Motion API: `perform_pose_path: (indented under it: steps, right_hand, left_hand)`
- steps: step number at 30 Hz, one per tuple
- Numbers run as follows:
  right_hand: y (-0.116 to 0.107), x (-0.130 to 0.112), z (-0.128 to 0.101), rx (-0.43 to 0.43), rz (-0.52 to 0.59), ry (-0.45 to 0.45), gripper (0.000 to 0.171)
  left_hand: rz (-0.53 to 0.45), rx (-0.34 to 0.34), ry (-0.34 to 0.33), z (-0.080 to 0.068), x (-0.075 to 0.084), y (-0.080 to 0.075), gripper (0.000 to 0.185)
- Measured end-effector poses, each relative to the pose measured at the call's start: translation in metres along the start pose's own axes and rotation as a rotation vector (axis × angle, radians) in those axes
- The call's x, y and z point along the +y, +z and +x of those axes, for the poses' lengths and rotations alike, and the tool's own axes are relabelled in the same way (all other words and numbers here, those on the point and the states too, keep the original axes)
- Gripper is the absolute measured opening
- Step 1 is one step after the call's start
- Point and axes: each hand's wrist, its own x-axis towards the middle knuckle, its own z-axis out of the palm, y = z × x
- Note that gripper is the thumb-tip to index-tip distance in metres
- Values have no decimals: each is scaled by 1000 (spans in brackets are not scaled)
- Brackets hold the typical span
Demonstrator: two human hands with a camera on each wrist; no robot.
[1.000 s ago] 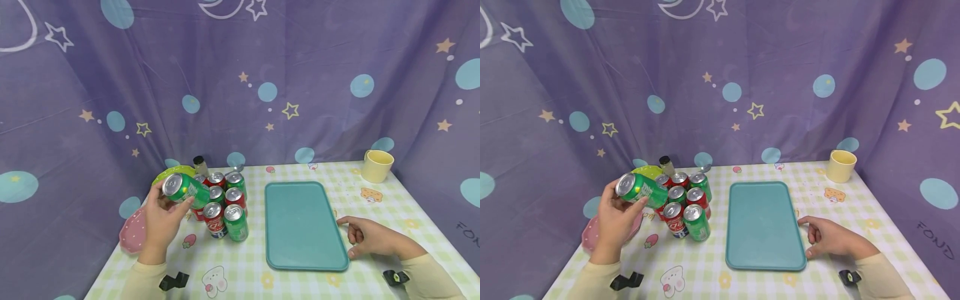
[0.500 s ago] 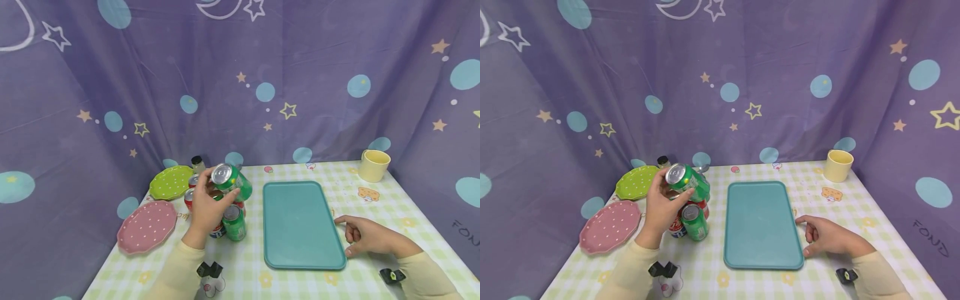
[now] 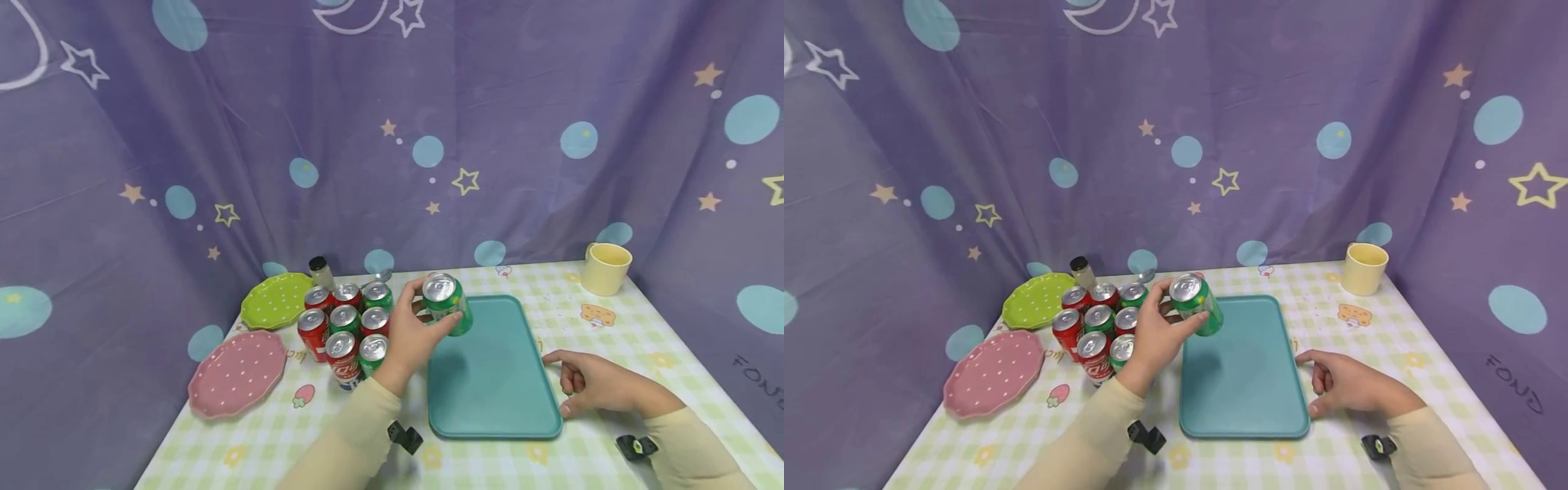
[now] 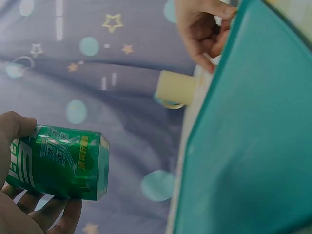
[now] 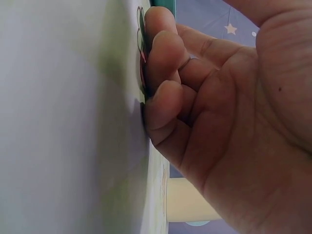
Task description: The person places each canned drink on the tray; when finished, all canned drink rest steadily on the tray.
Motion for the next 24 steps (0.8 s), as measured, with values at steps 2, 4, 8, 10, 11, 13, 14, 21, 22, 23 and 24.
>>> perform_pose_path:
  steps: [2, 4, 8, 10, 11, 13, 14, 21, 22, 23, 24]
  right_hand:
    - [0, 0, 0, 1, -1, 2, 83]
    - [0, 1, 0, 1, -2, 5, 82]
    - [0, 2, 0, 7, -9, 18, 81]
    - [0, 2, 2, 6, -10, 27, 81]
    - [0, 2, 2, 6, -13, 30, 81]
    - [0, 2, 3, 6, -15, 34, 82]
    - [0, 2, 3, 6, -17, 36, 82]
    - [-1, 1, 1, 12, -42, 49, 83]
    - [-1, 1, 1, 12, -42, 50, 83]
    - [-1, 1, 1, 12, -39, 50, 84]
    - [-1, 1, 0, 12, -35, 51, 84]
  left_hand:
    - [13, -9, -38, 3, -8, 13, 66]
    - [30, -12, -60, 6, -17, 25, 65]
    - [58, -35, -70, 15, -31, 45, 64]
    - [66, -53, -79, 19, -38, 53, 64]
    - [66, -64, -87, 21, -41, 57, 64]
    - [64, -87, -110, 25, -47, 64, 64]
    - [66, -99, -121, 27, -50, 68, 64]
    - [96, -129, -183, 36, -63, 91, 62]
    - [101, -125, -187, 37, -64, 94, 62]
    - [107, -120, -189, 38, -65, 97, 62]
    - [113, -118, -191, 39, -66, 100, 62]
